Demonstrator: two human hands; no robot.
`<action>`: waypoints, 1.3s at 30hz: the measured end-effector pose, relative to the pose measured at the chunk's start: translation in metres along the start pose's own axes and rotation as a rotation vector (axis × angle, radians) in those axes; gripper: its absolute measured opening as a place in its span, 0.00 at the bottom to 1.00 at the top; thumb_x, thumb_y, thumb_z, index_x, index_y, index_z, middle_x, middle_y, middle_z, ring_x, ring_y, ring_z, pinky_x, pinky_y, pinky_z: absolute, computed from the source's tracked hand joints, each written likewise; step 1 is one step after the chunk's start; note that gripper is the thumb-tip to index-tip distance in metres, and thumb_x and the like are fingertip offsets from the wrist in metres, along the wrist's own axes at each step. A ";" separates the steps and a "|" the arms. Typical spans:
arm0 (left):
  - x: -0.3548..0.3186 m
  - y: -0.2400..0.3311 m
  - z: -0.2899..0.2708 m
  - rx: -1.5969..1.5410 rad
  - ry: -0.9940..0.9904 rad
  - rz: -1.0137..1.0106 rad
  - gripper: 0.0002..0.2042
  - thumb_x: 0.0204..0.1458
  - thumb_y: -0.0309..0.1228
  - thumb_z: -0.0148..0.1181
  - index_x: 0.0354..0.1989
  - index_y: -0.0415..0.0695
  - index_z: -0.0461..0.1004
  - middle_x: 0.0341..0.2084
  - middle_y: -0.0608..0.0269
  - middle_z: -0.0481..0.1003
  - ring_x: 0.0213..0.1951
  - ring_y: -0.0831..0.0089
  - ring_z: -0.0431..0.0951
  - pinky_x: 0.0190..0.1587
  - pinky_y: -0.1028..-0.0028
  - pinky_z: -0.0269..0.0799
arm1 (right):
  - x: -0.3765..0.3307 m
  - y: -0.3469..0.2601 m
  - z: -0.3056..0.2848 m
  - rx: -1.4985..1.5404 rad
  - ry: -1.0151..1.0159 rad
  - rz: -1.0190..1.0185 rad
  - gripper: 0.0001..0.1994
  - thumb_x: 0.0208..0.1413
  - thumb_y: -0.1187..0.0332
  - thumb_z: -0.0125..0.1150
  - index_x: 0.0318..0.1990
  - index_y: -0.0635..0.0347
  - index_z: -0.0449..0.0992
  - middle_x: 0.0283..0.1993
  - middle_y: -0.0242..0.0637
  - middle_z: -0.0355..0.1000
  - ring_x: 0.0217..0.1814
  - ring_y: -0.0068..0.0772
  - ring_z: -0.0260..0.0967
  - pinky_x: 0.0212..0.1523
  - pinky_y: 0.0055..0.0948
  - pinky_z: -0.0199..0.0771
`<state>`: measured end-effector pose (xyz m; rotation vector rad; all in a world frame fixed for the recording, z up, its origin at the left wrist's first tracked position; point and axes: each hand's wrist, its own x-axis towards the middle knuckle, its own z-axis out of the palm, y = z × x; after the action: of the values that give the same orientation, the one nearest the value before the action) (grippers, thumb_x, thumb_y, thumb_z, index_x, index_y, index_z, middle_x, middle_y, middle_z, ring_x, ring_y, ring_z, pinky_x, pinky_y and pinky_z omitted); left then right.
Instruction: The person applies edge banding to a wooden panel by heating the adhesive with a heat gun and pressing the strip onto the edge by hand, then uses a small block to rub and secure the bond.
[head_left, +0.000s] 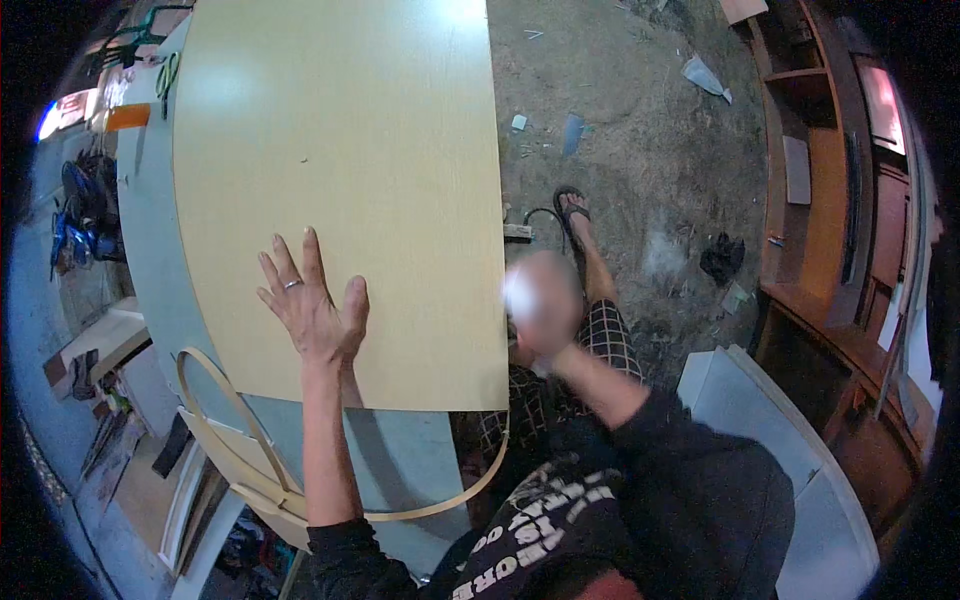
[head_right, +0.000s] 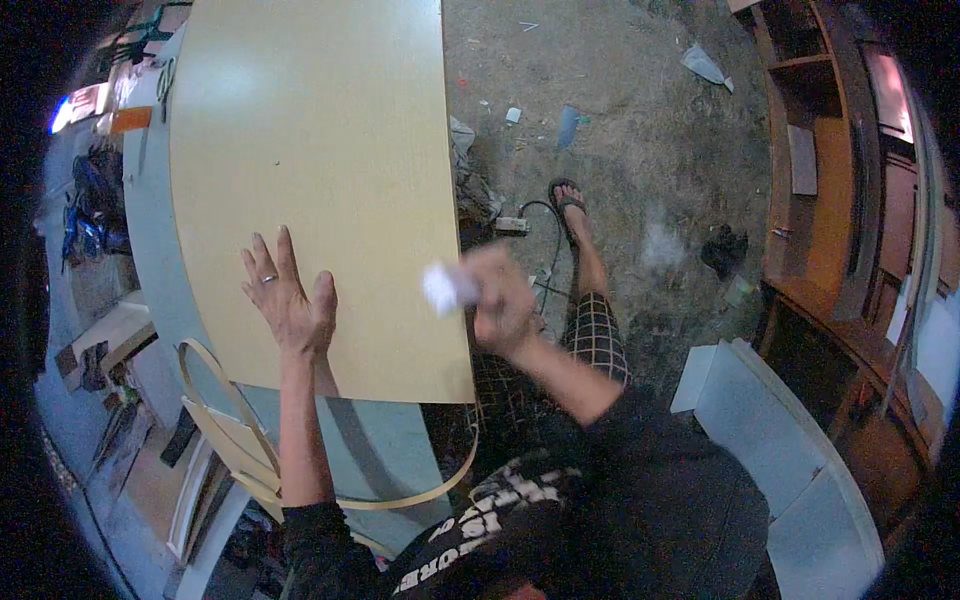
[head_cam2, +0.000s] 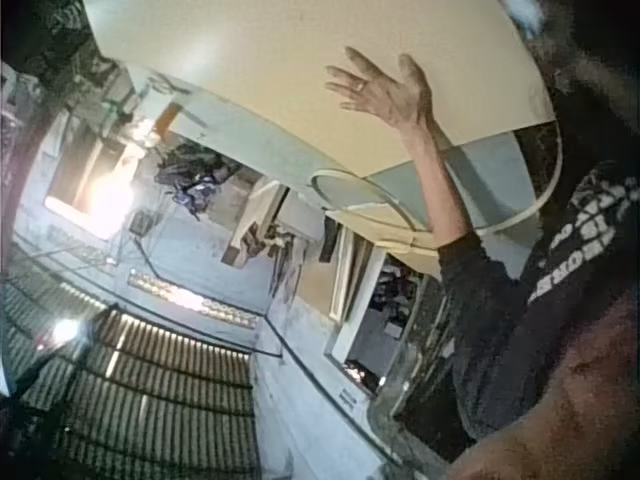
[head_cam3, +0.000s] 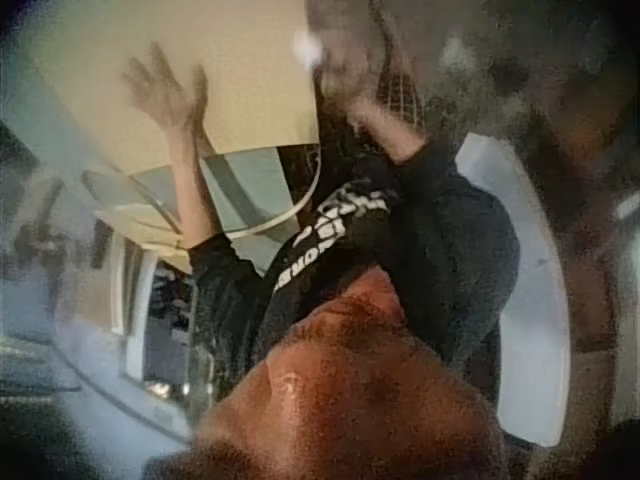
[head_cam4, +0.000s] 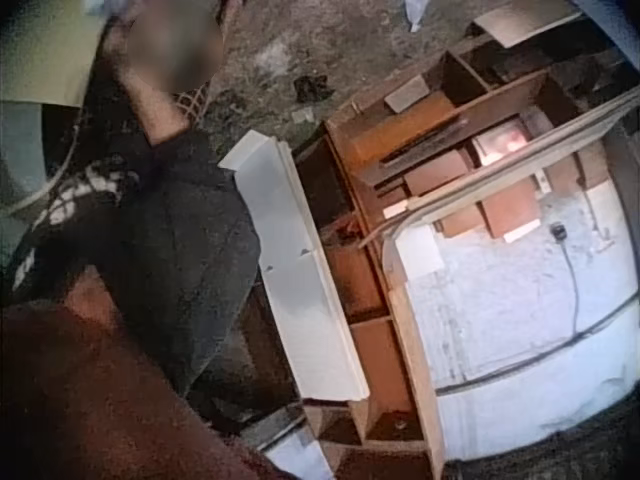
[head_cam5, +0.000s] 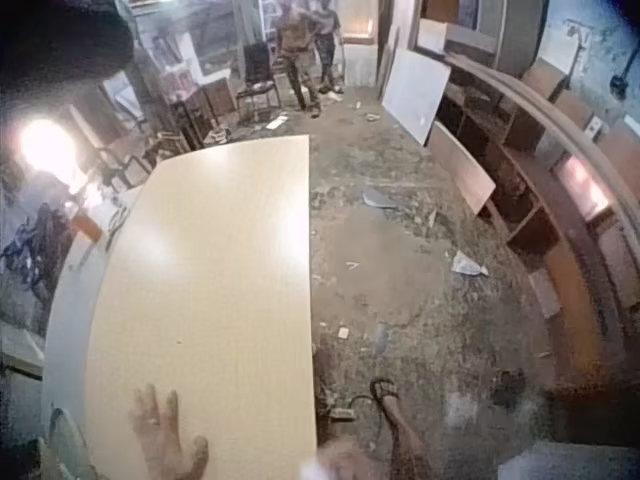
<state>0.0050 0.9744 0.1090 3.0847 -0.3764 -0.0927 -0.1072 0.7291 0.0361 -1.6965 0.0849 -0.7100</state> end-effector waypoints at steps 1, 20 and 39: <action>0.001 0.001 0.000 0.001 0.010 -0.003 0.41 0.51 0.62 0.46 0.71 0.54 0.53 0.70 0.44 0.44 0.71 0.40 0.37 0.64 0.33 0.33 | -0.013 -0.018 -0.008 0.127 -0.040 0.014 0.25 0.62 0.47 0.51 0.34 0.66 0.74 0.36 0.43 0.73 0.36 0.37 0.72 0.38 0.37 0.72; -0.012 -0.007 0.012 0.023 0.143 0.005 0.37 0.51 0.58 0.51 0.70 0.61 0.55 0.69 0.44 0.49 0.70 0.40 0.44 0.64 0.32 0.37 | -0.093 -0.012 0.003 0.345 0.259 0.192 0.24 0.53 0.49 0.62 0.43 0.63 0.69 0.42 0.38 0.70 0.40 0.32 0.67 0.48 0.38 0.68; -0.016 -0.012 0.007 0.036 0.223 -0.049 0.36 0.51 0.63 0.46 0.69 0.63 0.56 0.71 0.55 0.49 0.72 0.50 0.44 0.66 0.35 0.37 | -0.181 -0.075 -0.051 0.318 -0.123 0.377 0.30 0.55 0.49 0.58 0.53 0.70 0.69 0.48 0.38 0.71 0.50 0.30 0.68 0.53 0.29 0.67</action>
<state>-0.0084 0.9894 0.1023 3.0948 -0.2956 0.2578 -0.3026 0.7816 0.0355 -1.3635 0.1899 -0.3165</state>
